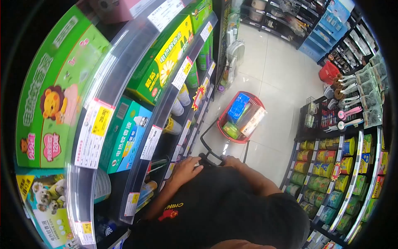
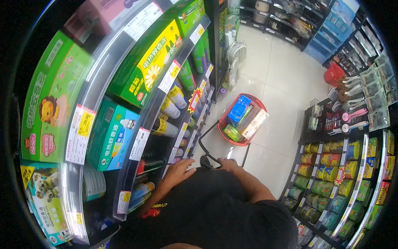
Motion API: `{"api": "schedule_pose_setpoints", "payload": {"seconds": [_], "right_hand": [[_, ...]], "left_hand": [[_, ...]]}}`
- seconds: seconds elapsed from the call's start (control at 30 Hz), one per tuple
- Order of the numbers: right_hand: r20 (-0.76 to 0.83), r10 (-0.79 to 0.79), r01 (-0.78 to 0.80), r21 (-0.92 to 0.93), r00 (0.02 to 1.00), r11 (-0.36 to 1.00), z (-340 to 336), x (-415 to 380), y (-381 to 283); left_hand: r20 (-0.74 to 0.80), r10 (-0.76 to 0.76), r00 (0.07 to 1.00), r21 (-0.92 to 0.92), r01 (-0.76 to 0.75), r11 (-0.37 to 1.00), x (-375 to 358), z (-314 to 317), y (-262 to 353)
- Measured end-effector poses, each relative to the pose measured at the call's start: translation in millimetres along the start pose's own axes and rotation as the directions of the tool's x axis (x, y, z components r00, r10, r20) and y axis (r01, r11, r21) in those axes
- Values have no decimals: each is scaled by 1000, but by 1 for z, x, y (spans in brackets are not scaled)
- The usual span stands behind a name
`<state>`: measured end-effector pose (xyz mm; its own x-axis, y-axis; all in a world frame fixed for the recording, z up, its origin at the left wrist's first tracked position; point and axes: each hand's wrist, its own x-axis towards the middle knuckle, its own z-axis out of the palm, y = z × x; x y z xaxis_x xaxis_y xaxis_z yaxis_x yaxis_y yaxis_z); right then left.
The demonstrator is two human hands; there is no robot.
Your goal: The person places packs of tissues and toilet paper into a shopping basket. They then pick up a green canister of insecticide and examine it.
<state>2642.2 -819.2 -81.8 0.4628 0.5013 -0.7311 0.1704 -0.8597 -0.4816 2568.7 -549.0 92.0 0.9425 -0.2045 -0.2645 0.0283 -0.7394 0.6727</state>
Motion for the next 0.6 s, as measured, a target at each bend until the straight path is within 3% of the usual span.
{"api": "schedule_pose_setpoints", "payload": {"seconds": [0.13,0.17,0.47,0.6], "right_hand": [[-4,-89,89,-20,996,996,-13,13,23],[-71,-171,169,-34,983,985,-17,14,27],[-33,-139,139,-14,990,990,-104,28,97],[3,-122,122,8,992,992,-138,27,134]], "left_hand": [[20,2,1000,67,-3,998,27,-9,11],[16,13,1000,85,-14,996,35,-7,12],[10,18,1000,113,-19,993,127,36,61],[18,-47,999,155,44,987,155,45,93]]}}
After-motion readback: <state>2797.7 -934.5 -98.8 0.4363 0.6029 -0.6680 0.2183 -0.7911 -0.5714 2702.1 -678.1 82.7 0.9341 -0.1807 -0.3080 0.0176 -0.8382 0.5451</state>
